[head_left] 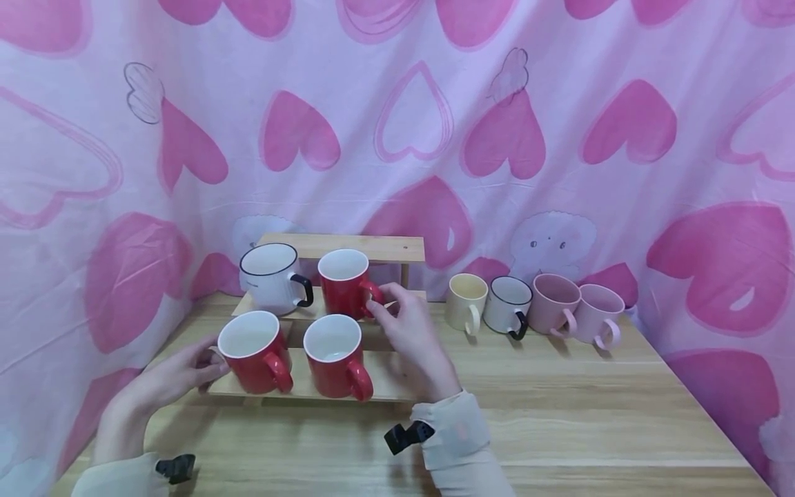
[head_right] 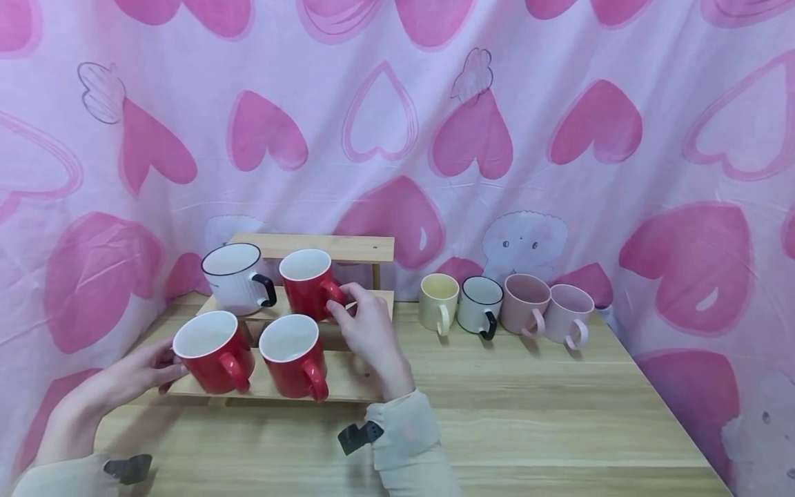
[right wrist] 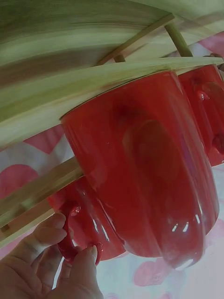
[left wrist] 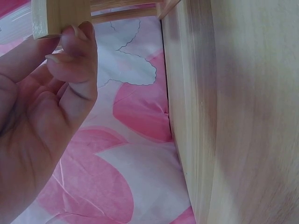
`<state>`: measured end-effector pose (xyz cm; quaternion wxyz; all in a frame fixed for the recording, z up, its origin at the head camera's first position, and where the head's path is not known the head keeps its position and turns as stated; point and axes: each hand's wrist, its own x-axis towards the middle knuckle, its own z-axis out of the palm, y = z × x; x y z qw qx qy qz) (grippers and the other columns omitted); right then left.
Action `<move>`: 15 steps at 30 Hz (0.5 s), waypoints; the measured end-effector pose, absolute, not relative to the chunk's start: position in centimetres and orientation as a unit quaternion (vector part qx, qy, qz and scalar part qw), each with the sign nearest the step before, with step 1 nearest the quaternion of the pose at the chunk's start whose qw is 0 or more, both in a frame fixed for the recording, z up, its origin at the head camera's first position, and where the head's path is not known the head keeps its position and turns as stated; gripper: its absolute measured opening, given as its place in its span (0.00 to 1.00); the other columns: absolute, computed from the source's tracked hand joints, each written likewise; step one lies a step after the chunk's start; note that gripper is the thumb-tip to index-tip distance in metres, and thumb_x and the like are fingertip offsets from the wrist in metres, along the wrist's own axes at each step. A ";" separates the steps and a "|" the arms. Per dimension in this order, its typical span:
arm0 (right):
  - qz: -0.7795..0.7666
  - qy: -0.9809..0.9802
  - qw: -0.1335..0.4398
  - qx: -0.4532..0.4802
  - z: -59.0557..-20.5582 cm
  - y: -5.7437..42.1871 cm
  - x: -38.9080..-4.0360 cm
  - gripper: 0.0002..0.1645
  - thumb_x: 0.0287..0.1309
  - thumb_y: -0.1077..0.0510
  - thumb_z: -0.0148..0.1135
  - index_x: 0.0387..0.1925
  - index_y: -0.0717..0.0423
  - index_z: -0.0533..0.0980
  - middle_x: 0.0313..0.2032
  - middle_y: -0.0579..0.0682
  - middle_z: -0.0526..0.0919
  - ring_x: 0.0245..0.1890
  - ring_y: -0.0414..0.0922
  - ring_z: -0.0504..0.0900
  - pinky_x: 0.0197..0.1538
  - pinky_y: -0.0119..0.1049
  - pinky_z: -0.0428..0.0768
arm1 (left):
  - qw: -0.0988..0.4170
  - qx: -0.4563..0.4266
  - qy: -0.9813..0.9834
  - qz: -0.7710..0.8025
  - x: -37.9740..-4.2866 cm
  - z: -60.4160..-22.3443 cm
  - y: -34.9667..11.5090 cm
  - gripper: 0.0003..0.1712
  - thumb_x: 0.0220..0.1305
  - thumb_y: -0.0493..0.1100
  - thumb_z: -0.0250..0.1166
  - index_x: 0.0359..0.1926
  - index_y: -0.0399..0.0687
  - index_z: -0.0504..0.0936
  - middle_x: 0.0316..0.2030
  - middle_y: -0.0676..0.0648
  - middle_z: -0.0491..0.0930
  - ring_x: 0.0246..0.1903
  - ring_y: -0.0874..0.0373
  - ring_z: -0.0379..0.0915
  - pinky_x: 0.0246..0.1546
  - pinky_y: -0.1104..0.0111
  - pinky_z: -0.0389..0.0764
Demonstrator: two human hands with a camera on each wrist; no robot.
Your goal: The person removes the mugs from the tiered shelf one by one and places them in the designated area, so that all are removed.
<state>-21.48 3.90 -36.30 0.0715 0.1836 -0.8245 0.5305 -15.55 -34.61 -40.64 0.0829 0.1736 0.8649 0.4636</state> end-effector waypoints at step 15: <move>0.609 -0.776 0.024 0.162 -36.4 3.4 -21.3 0.13 0.62 0.62 0.65 0.48 0.58 0.79 0.38 0.53 0.81 0.32 0.47 0.86 0.35 0.37 0.83 | 0.089 0.166 0.865 0.465 -15.7 -40.7 -34.6 0.17 0.71 0.37 0.57 0.54 0.31 0.66 0.27 0.47 0.73 0.22 0.57 0.71 0.24 0.66 0.74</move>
